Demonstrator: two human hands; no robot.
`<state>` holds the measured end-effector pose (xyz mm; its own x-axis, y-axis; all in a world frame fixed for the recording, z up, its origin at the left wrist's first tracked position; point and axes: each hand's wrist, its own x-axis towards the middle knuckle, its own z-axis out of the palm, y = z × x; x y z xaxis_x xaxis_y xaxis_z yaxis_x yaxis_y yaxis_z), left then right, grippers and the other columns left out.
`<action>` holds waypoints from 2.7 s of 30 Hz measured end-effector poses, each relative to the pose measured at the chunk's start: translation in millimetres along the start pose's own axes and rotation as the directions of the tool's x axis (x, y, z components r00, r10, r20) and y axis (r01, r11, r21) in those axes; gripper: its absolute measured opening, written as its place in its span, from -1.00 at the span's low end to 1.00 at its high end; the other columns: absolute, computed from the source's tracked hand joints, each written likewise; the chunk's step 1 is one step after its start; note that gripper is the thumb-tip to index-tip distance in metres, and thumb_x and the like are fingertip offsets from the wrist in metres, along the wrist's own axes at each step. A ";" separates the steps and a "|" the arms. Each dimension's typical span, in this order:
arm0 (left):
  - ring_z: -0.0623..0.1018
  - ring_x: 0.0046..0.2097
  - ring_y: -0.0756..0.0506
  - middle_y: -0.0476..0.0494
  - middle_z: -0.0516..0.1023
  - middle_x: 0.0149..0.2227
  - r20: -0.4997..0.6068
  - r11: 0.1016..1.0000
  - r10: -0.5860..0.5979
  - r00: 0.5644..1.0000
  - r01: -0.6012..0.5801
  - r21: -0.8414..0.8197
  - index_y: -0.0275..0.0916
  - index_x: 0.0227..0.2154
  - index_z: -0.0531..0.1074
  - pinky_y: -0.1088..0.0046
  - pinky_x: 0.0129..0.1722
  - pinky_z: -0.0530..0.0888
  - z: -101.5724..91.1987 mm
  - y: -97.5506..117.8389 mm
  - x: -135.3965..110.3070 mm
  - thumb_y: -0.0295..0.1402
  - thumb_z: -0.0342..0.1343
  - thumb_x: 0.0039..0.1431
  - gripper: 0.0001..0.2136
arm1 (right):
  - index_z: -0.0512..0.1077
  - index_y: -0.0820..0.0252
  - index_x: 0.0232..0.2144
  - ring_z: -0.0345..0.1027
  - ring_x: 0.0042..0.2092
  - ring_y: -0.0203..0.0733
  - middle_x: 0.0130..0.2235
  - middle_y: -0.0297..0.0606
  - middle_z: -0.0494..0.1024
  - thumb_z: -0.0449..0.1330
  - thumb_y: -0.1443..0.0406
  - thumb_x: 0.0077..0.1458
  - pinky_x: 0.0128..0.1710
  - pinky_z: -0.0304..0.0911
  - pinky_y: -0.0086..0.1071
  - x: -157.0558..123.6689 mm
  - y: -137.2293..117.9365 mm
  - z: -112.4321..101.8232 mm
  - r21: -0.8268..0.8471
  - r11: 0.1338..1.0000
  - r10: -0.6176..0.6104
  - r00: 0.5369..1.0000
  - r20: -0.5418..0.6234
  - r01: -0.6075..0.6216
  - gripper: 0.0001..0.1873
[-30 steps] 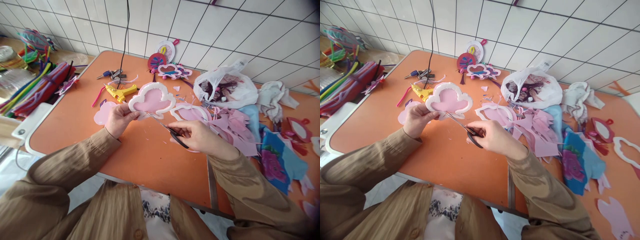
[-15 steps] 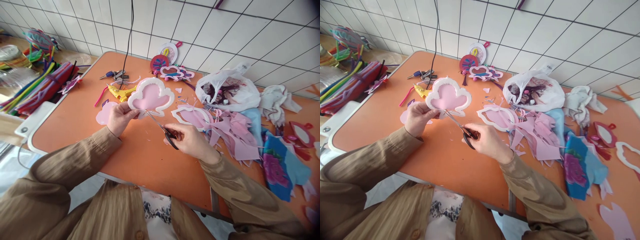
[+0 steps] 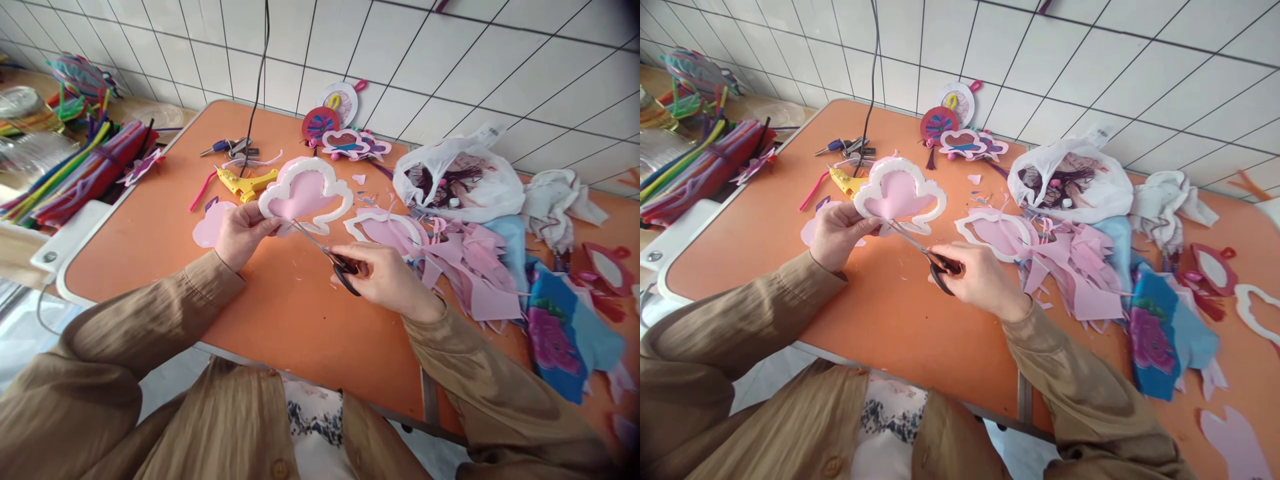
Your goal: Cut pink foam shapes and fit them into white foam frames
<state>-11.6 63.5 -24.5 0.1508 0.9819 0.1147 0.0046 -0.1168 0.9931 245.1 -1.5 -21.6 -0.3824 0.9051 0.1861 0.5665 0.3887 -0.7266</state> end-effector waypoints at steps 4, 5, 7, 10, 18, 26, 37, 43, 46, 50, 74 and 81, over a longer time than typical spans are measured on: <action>0.65 -0.38 -0.14 -0.15 0.66 -0.47 0.016 0.998 0.051 0.999 -0.051 -0.020 -0.27 -0.41 0.61 0.38 -0.39 0.63 -0.3 -3.3 0.6 0.02 0.48 -0.10 -0.58 | 0.62 0.20 -0.14 0.43 -0.40 -0.21 -0.35 -0.26 0.62 0.28 0.29 0.12 -0.40 0.37 -0.35 -0.7 -0.9 2.5 0.064 0.997 0.035 0.999 0.021 -0.036 -0.75; 0.65 -0.38 -0.13 -0.14 0.65 -0.47 0.026 0.997 0.068 0.997 -0.067 -0.029 -0.27 -0.41 0.61 0.37 -0.37 0.63 -0.5 -4.3 0.8 0.00 0.48 -0.08 -0.59 | 0.62 0.21 -0.12 0.43 -0.40 -0.21 -0.35 -0.25 0.61 0.28 0.31 0.13 -0.39 0.37 -0.35 -1.1 -1.0 3.1 0.025 1.000 0.017 1.000 0.008 -0.017 -0.74; 0.63 -0.38 -0.11 -0.13 0.64 -0.47 0.056 0.995 0.095 0.994 -0.092 -0.048 -0.26 -0.40 0.62 0.36 -0.33 0.63 -0.8 -6.1 1.3 -0.01 0.47 -0.04 -0.62 | 0.61 0.23 -0.07 0.45 -0.37 -0.19 -0.32 -0.23 0.61 0.25 0.36 0.13 -0.34 0.39 -0.32 -2.2 -0.3 4.3 -0.104 0.994 -0.044 0.998 -0.034 0.040 -0.70; 0.62 -0.39 -0.09 -0.11 0.63 -0.48 0.087 0.992 0.110 0.990 -0.104 -0.072 -0.25 -0.37 0.63 0.35 -0.29 0.63 -1.6 -7.9 2.1 -0.02 0.46 -0.01 -0.63 | 0.59 0.27 -0.02 0.49 -0.30 -0.11 -0.27 -0.16 0.61 0.23 0.39 0.14 -0.28 0.41 -0.25 -3.7 3.1 6.0 -0.287 0.952 -0.132 0.988 -0.077 0.105 -0.66; 0.62 -0.39 -0.11 -0.11 0.63 -0.49 0.073 0.998 0.064 0.995 -0.065 0.008 -0.25 -0.40 0.61 0.40 -0.38 0.59 -2.8 -2.5 1.1 0.02 0.46 -0.05 -0.59 | 0.57 0.32 0.03 0.54 -0.26 -0.03 -0.26 -0.12 0.61 0.18 0.43 0.19 -0.32 0.45 -0.22 -2.8 8.3 4.1 -0.565 0.798 -0.310 0.947 -0.087 0.209 -0.64; 0.62 -0.38 -0.13 -0.11 0.60 -0.52 0.049 0.998 0.053 0.997 -0.054 0.026 -0.26 -0.42 0.58 0.43 -0.43 0.58 -1.7 1.7 -0.4 -0.04 0.48 -0.07 -0.62 | 0.57 0.26 0.06 0.54 -0.23 0.00 -0.28 -0.14 0.61 0.16 0.47 0.18 -0.29 0.47 -0.20 -2.3 6.4 3.3 -0.624 0.752 -0.364 0.923 -0.124 0.213 -0.59; 0.67 -0.26 -0.20 -0.16 0.63 -0.44 0.104 0.996 0.091 0.990 -0.091 -0.005 -0.28 -0.36 0.59 0.26 -0.20 0.63 -1.8 0.1 -0.1 -0.01 0.42 0.03 -0.61 | 0.56 0.22 0.06 0.57 -0.20 -0.03 -0.20 -0.13 0.64 0.20 0.42 0.19 -0.24 0.51 -0.19 -4.6 6.7 4.5 -0.468 0.865 -0.263 0.958 -0.113 0.182 -0.61; 0.65 -0.28 -0.18 -0.17 0.66 -0.41 0.129 0.996 0.089 0.988 -0.086 -0.029 -0.27 -0.36 0.59 0.24 -0.19 0.64 -2.6 0.1 0.6 -0.04 0.45 -0.01 -0.63 | 0.55 0.11 0.10 0.55 -0.24 -0.03 -0.26 -0.18 0.61 0.16 0.44 0.19 -0.30 0.50 -0.18 -3.3 6.8 -0.4 -0.544 0.816 -0.286 0.954 -0.086 0.196 -0.55; 0.63 -0.33 -0.14 -0.13 0.65 -0.43 0.129 0.995 0.096 0.987 -0.096 -0.007 -0.25 -0.39 0.61 0.31 -0.26 0.64 -5.1 -1.8 2.6 -0.11 0.46 -0.02 -0.69 | 0.55 -0.03 0.11 0.55 -0.24 -0.03 -0.26 -0.21 0.62 0.17 0.45 0.19 -0.30 0.50 -0.18 -1.9 6.6 -4.6 -0.513 0.838 -0.257 0.964 -0.075 0.183 -0.50; 0.64 -0.35 -0.15 -0.10 0.64 -0.46 0.124 0.996 0.086 0.989 -0.088 0.009 -0.22 -0.42 0.59 0.33 -0.31 0.64 -5.4 -1.5 3.9 -0.09 0.50 -0.10 -0.67 | 0.55 -0.06 0.12 0.57 -0.19 -0.02 -0.22 -0.22 0.63 0.17 0.44 0.19 -0.23 0.53 -0.16 -1.6 7.8 -7.4 -0.449 0.874 -0.231 0.972 -0.046 0.186 -0.51; 0.58 -0.36 -0.14 -0.12 0.66 -0.44 0.163 0.991 0.068 0.984 -0.086 0.106 -0.23 -0.45 0.58 0.30 -0.27 0.53 -3.5 -1.2 1.1 0.07 0.44 -0.04 -0.58 | 0.59 -0.04 0.09 0.62 -0.10 -0.01 -0.03 -0.19 0.67 0.23 0.42 0.17 -0.09 0.59 -0.11 -0.6 14.1 -13.2 -0.264 0.946 -0.195 0.981 -0.002 0.187 -0.52; 0.64 -0.29 -0.20 -0.15 0.67 -0.41 0.188 0.989 0.075 0.979 -0.097 0.109 -0.22 -0.43 0.57 0.31 -0.25 0.57 -6.5 -6.8 2.2 -0.09 0.42 0.02 -0.70 | 0.58 -0.02 0.10 0.62 -0.06 0.05 -0.04 -0.15 0.66 0.14 0.45 0.20 -0.12 0.58 -0.11 -2.4 13.5 -16.9 -0.341 0.919 -0.206 0.978 0.017 0.199 -0.50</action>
<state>-17.7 67.5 -30.8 0.3338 0.9248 0.1826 0.0979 -0.2267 0.9690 266.1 4.5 -20.7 -0.5033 0.8026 0.3202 0.6931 0.5962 -0.4052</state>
